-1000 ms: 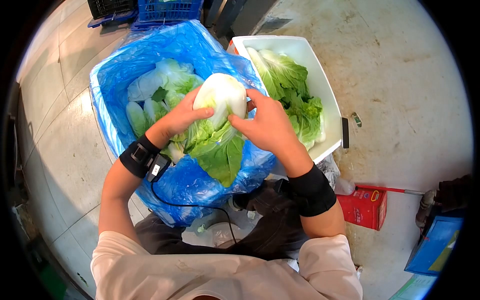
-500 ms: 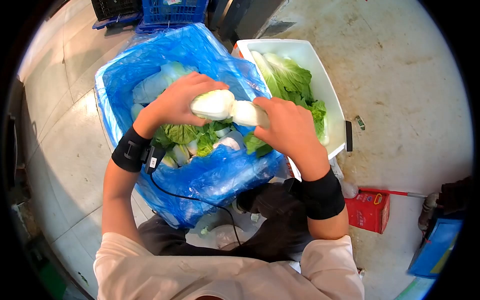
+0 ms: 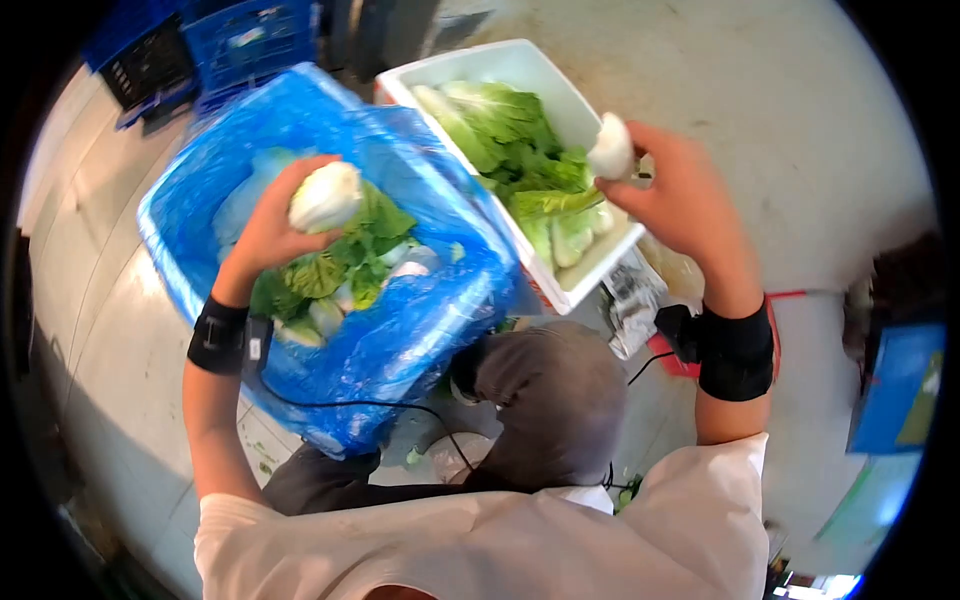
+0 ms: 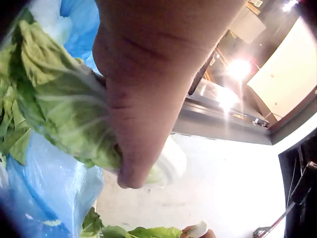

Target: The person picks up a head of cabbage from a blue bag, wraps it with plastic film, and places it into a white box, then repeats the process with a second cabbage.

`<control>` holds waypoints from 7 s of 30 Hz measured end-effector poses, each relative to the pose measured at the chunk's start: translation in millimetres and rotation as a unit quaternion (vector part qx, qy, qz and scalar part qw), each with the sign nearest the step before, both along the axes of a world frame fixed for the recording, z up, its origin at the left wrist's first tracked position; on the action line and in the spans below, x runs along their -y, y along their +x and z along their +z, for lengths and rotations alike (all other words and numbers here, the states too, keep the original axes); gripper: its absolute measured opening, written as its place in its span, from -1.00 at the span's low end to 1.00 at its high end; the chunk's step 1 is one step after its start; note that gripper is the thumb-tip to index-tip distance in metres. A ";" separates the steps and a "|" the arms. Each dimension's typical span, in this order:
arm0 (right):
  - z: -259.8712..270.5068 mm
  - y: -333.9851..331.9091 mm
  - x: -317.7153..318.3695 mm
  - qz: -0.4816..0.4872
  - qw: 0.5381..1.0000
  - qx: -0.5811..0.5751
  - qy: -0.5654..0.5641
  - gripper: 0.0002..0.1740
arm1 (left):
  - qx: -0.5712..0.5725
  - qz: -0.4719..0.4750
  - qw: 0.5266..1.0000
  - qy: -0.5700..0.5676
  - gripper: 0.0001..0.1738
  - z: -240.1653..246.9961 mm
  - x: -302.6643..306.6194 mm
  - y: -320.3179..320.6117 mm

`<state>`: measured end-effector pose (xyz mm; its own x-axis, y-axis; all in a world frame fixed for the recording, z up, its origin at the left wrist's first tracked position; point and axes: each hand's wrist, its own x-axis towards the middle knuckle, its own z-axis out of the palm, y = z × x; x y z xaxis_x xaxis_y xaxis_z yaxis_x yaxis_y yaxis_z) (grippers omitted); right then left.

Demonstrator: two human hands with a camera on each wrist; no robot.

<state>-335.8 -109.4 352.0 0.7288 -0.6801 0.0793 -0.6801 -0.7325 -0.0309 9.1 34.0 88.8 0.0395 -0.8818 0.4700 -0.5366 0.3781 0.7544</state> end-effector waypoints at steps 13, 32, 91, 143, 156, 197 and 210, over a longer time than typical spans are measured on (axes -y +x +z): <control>-33.5 -204.7 9.6 -0.307 0.946 -0.096 0.038 -0.42 | -0.525 -0.210 0.814 0.134 -0.05 22.0 9.4 -102.6; -71.7 -1.3 18.7 -0.058 0.918 0.180 0.350 -0.63 | -0.663 -0.239 0.682 0.194 0.12 6.4 -0.5 -103.9; -77.2 98.0 -51.3 0.229 0.957 0.115 0.137 -0.06 | -0.166 -0.129 0.975 -0.070 0.29 47.7 -23.5 -96.5; -89.1 88.2 -30.8 0.158 0.897 0.123 0.394 -0.85 | -0.675 -0.195 0.680 0.210 -0.25 1.6 -10.9 -88.8; -94.2 93.8 -33.1 0.084 0.962 0.041 0.256 -0.79 | -0.689 -0.252 0.653 0.189 -0.29 -1.8 -7.1 -106.9; -100.0 86.8 -25.2 0.046 0.955 0.146 0.256 -0.77 | -0.649 -0.131 0.743 0.099 -0.34 -12.1 -4.1 -107.9; -108.9 87.9 -15.2 0.074 0.905 0.223 0.355 -0.64 | -0.747 -0.300 0.582 0.120 -0.16 34.0 -12.0 -89.4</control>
